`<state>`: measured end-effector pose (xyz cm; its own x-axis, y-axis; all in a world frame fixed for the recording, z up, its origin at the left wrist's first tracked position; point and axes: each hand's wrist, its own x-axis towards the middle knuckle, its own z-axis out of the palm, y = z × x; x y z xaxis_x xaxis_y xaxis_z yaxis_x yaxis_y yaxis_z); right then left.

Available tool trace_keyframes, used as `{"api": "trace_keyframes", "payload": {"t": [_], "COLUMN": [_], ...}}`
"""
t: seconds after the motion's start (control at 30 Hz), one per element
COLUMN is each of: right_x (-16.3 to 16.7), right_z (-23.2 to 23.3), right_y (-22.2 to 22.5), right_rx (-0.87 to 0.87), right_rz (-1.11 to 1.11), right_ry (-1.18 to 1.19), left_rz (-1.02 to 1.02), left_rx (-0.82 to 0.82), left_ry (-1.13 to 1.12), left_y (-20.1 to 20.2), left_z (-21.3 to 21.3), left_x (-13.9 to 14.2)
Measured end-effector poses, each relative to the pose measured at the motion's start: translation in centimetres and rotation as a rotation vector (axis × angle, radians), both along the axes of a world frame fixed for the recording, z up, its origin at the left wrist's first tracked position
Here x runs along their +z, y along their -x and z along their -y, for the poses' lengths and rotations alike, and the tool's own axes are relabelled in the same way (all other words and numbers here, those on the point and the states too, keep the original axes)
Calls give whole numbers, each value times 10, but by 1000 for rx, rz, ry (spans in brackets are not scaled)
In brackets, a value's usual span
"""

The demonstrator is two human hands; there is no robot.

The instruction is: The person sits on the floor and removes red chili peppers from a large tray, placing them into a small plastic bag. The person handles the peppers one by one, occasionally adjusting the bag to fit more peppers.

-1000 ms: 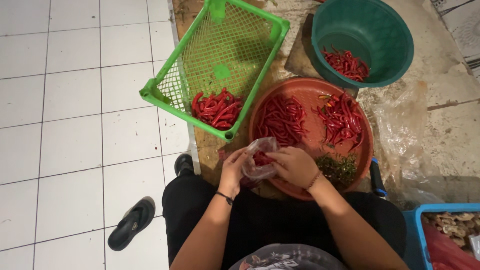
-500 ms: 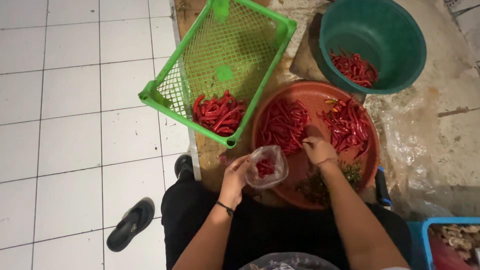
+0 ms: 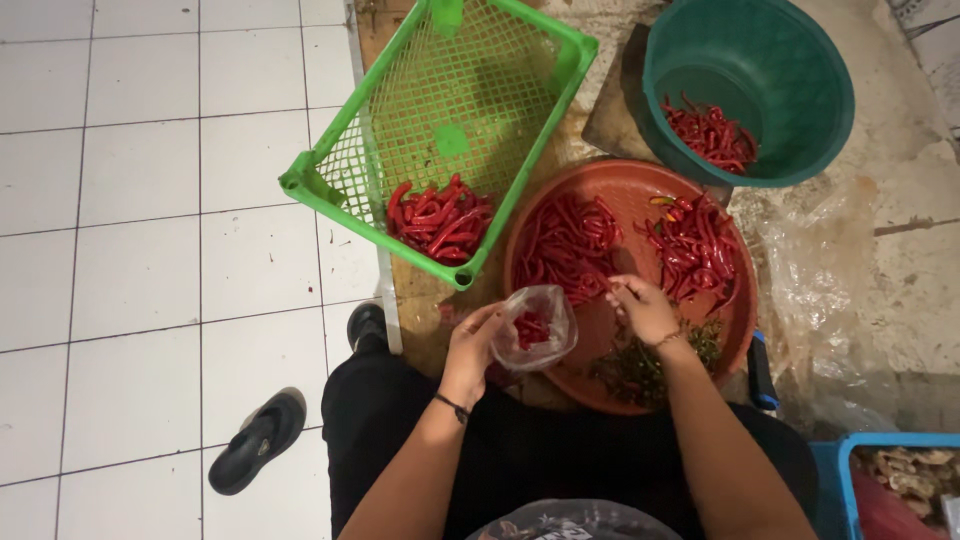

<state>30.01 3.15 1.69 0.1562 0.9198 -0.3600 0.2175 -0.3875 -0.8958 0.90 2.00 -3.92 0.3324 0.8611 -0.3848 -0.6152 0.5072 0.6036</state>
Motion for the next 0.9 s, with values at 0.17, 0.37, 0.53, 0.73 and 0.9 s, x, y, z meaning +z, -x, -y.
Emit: {"api": "trace_keyframes", "payload": {"t": [0.17, 0.37, 0.53, 0.73, 0.9], "right_x": [-1, 33, 58, 53, 48], "right_z": [16, 19, 25, 32, 33], "right_y": [-8, 4, 49, 97, 80], "right_rx": [-2, 231, 506, 521, 413], "right_rz": [-263, 245, 583, 547, 492], "right_ry": [24, 42, -345, -381, -341], "left_rz": [-18, -82, -93, -70, -56], "left_rx": [2, -20, -11, -8, -12], "left_ry": [18, 0, -42, -2, 83], "left_y": [-3, 1, -2, -1, 4], "left_z": [-4, -7, -8, -7, -4], "left_x": [-1, 5, 1, -3, 3]}}
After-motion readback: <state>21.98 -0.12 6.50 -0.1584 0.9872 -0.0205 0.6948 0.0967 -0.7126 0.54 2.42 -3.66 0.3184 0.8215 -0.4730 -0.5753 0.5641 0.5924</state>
